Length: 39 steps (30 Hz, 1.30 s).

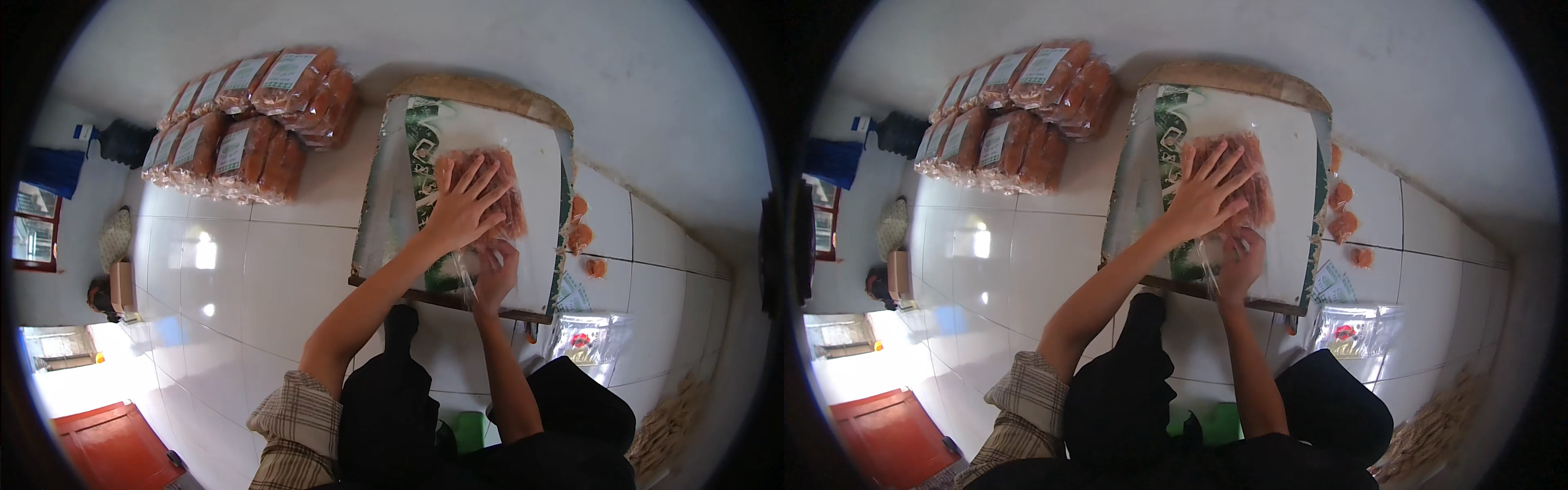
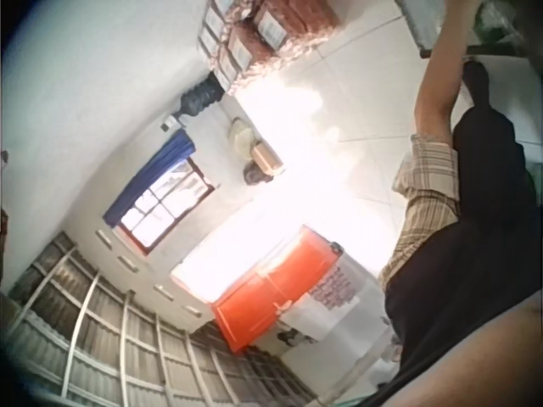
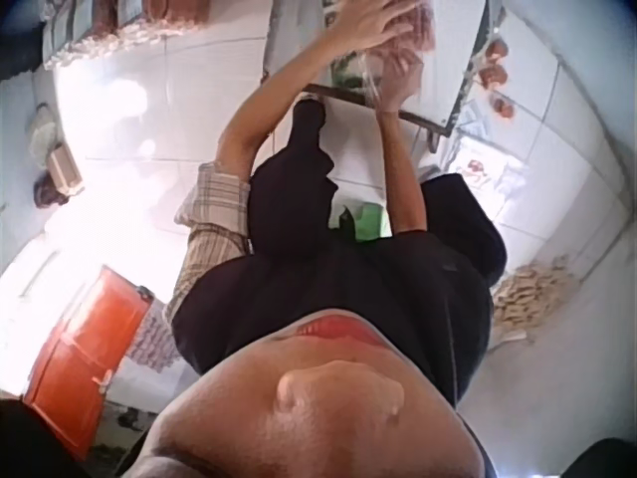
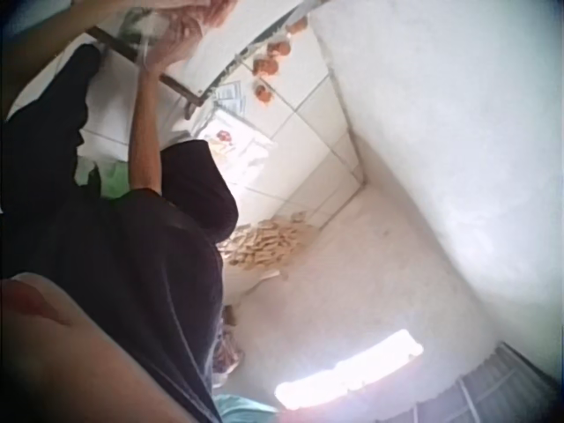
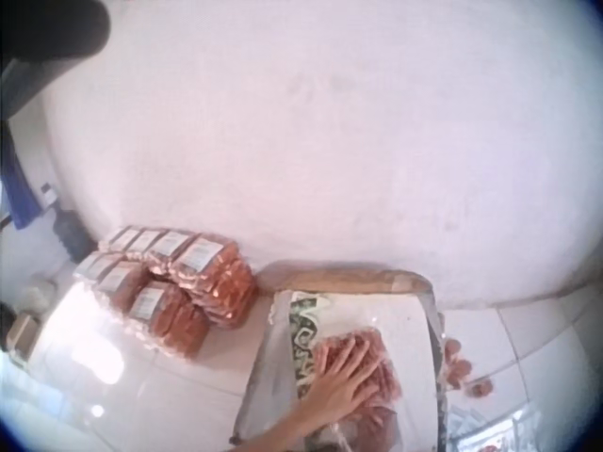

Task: The person places pieces of food into a plastic bag, adds a label, and then places the bag into a larger secondary bag before setting it aside with other finished packages.

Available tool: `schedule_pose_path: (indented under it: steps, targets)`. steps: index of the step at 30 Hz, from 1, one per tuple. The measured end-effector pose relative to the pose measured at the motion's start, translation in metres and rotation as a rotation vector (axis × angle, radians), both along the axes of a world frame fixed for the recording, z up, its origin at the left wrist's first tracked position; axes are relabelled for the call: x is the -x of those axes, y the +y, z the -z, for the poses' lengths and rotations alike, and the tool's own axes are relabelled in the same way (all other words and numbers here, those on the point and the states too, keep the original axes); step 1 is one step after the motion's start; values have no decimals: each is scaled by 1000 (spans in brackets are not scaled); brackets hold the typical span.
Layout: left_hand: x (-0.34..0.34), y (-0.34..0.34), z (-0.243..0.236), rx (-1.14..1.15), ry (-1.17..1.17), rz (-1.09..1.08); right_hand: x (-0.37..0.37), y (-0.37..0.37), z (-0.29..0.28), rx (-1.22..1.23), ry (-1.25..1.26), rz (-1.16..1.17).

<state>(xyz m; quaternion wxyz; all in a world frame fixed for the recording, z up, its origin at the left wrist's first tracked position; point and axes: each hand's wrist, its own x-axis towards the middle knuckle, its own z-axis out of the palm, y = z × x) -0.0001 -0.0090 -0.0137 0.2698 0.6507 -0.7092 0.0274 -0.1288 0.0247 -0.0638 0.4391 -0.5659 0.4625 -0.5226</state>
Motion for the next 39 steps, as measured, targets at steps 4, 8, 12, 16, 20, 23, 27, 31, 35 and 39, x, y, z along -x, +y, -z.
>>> schedule_pose_path:
  steps: [4, 8, 12, 16, 20, 23, 27, 31, 35, 39]
  targets:
    - [3, 2, 2, 1, -57, 6, 1, -2, 0, 121, 198, -48]
    - [10, 3, -10, -17, -46, 47, 17, -10, 14, 177, 315, -138]
    - [11, 2, -3, 6, -118, 29, 47, -22, 6, 549, 599, -275]
    - [10, 7, -4, -106, -329, -78, 95, -17, -18, 657, 818, -672]
    - [59, 13, -37, -267, -674, -34, 157, 2, -34, 545, 1046, -801]
    - [82, 17, -83, -730, -321, 327, 188, 7, -66, 375, 1212, -952]
    - [158, 15, -130, -620, -378, 347, 260, -30, -90, 308, 1354, -723]
    - [211, 22, -159, -564, -344, 379, 297, -45, -152, 439, 1138, -425]
    - [248, 1, -152, -418, -244, 376, 334, -68, -184, 336, 1132, -308]
    - [273, -36, -90, -420, 368, 291, 360, -93, -131, 112, 1038, -320]
